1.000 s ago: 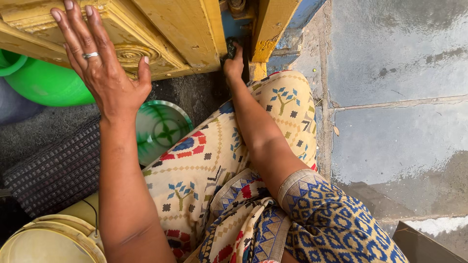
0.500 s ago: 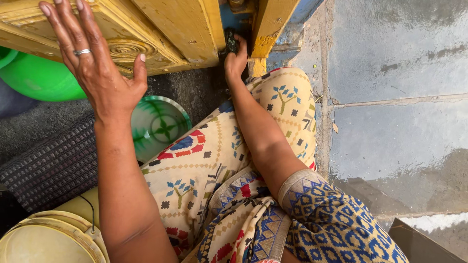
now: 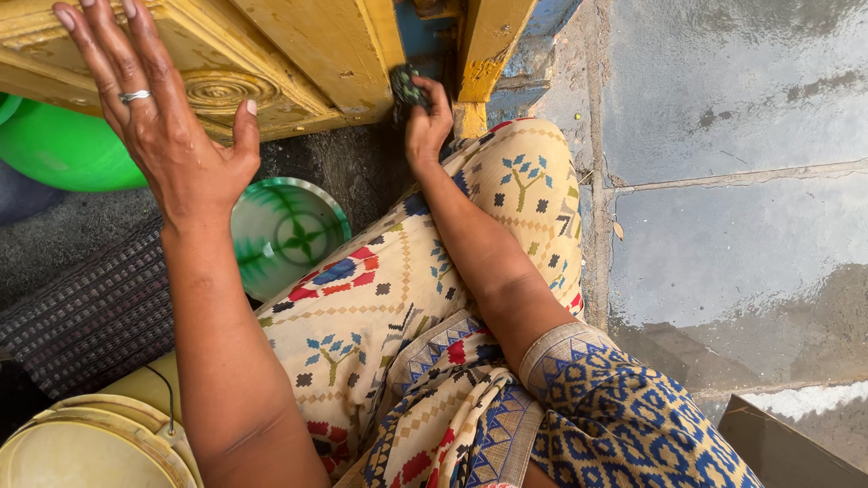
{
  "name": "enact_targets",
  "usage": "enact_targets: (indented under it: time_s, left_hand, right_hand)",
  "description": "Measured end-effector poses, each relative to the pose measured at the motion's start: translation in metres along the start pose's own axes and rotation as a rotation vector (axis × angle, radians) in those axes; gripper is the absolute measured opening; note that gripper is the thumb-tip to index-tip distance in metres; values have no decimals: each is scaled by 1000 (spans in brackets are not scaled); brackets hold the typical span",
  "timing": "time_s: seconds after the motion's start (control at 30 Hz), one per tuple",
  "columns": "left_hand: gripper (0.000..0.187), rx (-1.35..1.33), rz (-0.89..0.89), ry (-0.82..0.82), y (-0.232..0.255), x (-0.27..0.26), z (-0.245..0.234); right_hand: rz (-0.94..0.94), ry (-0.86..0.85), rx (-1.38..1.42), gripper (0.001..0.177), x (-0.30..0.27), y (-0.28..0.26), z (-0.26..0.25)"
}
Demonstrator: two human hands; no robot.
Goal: The person sits on the floor and uses a patterned cloth to wipe the lower section of a yellow wooden door. They dip the cloth into a yellow bucket of water, wring it out, and then scrub the door's surface and frame.
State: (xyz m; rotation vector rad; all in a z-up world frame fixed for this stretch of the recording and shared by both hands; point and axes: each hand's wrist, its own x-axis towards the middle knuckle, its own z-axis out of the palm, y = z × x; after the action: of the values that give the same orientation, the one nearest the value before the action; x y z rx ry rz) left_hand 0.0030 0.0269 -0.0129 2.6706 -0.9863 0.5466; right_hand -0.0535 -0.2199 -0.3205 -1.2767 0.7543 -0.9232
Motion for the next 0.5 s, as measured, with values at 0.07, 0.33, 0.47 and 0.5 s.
enact_targets:
  time_s: [0.07,0.33,0.47,0.5]
  left_hand:
    - [92,-8,-28,-23,0,-2,-1]
    - [91,-35,14,50,-4,-2,11]
    - [91,-31,11,59,-3,0,12]
    - [90,-22,13,64,-2,0,13]
  right_hand:
    - [61,-129,24,48,-11,-32,-2]
    - [180,-123,-640,45,-4,-38,5]
    - [388,-153,-769,44,9,4,1]
    - [407,-163,-777,45,13,16,1]
